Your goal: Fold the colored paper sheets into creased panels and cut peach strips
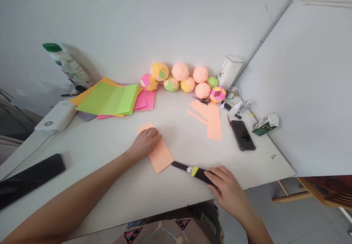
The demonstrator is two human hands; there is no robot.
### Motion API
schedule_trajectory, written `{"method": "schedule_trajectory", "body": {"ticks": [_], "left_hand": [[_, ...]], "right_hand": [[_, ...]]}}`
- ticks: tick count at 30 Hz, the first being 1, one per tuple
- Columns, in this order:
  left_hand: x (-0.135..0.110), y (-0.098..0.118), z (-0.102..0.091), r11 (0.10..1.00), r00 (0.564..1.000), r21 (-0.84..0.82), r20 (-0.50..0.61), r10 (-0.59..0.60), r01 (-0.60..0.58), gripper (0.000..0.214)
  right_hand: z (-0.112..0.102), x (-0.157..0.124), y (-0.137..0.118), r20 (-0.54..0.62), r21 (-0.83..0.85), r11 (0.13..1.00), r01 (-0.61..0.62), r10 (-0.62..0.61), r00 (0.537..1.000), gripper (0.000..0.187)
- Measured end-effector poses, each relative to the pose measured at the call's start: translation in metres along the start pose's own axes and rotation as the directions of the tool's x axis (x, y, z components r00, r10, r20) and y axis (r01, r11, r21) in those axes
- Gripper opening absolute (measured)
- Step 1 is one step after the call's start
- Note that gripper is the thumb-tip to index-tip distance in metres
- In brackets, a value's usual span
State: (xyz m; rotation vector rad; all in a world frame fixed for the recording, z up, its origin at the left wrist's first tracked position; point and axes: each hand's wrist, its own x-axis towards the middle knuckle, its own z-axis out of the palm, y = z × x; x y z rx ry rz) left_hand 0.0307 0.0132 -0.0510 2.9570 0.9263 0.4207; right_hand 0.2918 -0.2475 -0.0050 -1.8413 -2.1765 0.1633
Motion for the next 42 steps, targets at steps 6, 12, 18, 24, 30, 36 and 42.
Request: {"method": "schedule_trajectory", "body": {"ticks": [6,12,18,24,30,36,42], "left_hand": [[-0.014,0.033,0.007,0.994,0.994,0.029,0.023,-0.108,0.108,0.051],[-0.027,0.047,0.018,0.988,0.985,0.047,0.080,-0.151,0.147,0.087],[-0.024,0.046,0.014,0.988,0.978,0.056,0.145,-0.150,0.143,0.096],[-0.024,0.047,0.012,0.989,0.978,0.031,0.147,-0.145,0.142,0.097],[-0.025,0.047,0.014,0.989,0.980,0.019,0.135,-0.145,0.144,0.095],[-0.024,0.048,0.010,0.989,0.979,-0.008,0.144,-0.146,0.149,0.091],[-0.021,0.048,0.005,0.989,0.964,-0.036,0.232,-0.131,0.143,0.093]], "right_hand": [[-0.006,0.005,-0.016,0.055,0.060,0.998,0.014,-0.017,0.998,0.036],[-0.011,0.012,-0.025,0.075,0.073,0.996,0.047,-0.053,0.996,0.033],[-0.013,0.014,-0.026,0.088,0.039,0.998,0.047,-0.050,0.995,0.032],[-0.008,0.023,-0.026,0.078,0.025,0.998,0.054,-0.056,0.995,0.032],[-0.007,0.031,-0.028,0.046,0.007,0.998,0.061,-0.061,0.997,0.031],[0.000,0.045,-0.031,0.049,-0.010,0.996,0.089,-0.088,0.995,0.030],[0.001,0.050,-0.030,0.074,-0.051,0.995,0.091,-0.087,0.993,0.030]]}}
